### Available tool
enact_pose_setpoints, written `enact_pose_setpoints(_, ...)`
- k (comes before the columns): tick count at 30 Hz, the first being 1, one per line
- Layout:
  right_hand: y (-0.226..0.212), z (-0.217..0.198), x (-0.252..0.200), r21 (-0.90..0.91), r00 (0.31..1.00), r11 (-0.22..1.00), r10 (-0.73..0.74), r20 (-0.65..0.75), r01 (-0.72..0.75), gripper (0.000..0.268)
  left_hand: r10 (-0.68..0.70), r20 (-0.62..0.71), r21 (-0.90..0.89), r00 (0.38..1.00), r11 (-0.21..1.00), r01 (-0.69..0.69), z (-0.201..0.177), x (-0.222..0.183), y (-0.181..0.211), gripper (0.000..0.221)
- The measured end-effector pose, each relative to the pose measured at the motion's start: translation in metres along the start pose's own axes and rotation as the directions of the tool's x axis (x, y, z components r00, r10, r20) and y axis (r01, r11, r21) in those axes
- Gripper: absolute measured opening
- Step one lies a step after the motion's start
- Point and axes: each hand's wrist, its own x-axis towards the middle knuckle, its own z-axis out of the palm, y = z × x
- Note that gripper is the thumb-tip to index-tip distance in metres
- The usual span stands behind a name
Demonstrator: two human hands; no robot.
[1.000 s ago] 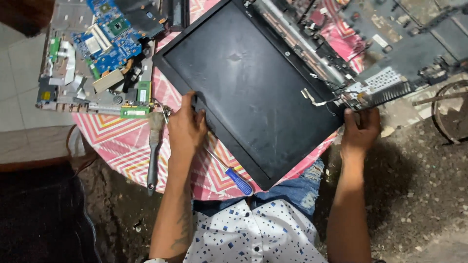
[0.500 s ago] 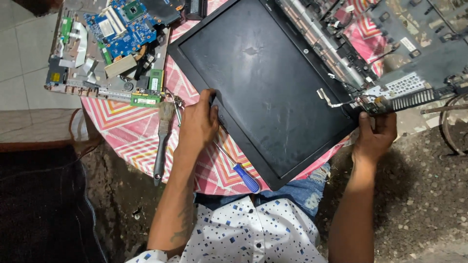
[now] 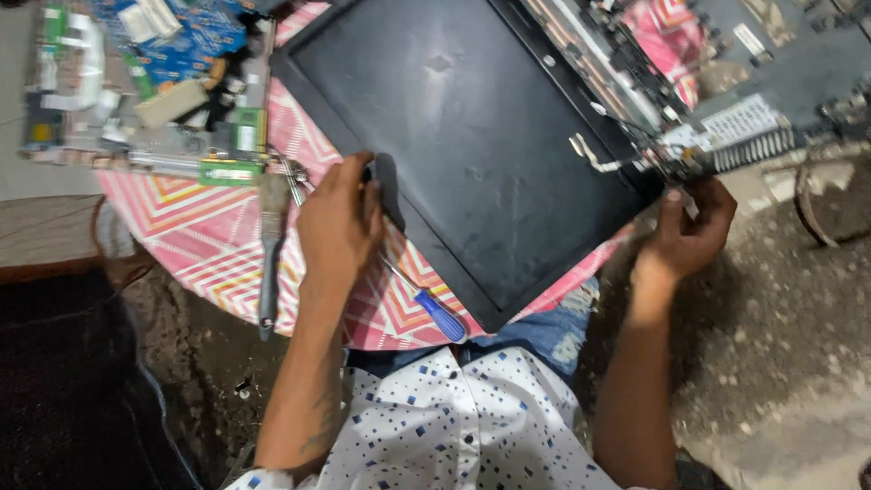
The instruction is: Reattaching a laptop screen bezel and adjusting internal components like hinges and cables.
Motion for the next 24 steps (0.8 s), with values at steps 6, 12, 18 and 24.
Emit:
enact_pose_setpoints(6,-0.128,-0.008,-0.058,-0.073,0.886,0.932,-0.311,0.345,0.355,0.009,0.508,0.009,-0.203,0.861,0.844,-0.496,-0.011,-0.069,0.043,0.018)
enact_pose_setpoints(12,-0.121,-0.015,-0.121,-0.034,0.667,0.83,-0.422,0.614,0.556,0.014,0.67,0.219,-0.268,0.709,0.74,-0.617,0.01,-0.104,0.039,0.03)
enact_pose_setpoints(18,-0.117,-0.009,-0.125,-0.032,0.684,0.838,-0.422,0.595,0.545,0.014,0.696,0.185,-0.3,0.693,0.712,-0.635,0.013,-0.098,0.035,0.032)
enact_pose_setpoints(24,-0.111,-0.009,-0.127,-0.002,0.697,0.858,-0.415,0.585,0.513,0.014,0.692,0.197,-0.283,0.695,0.719,-0.635,0.013,-0.095,0.037,0.029)
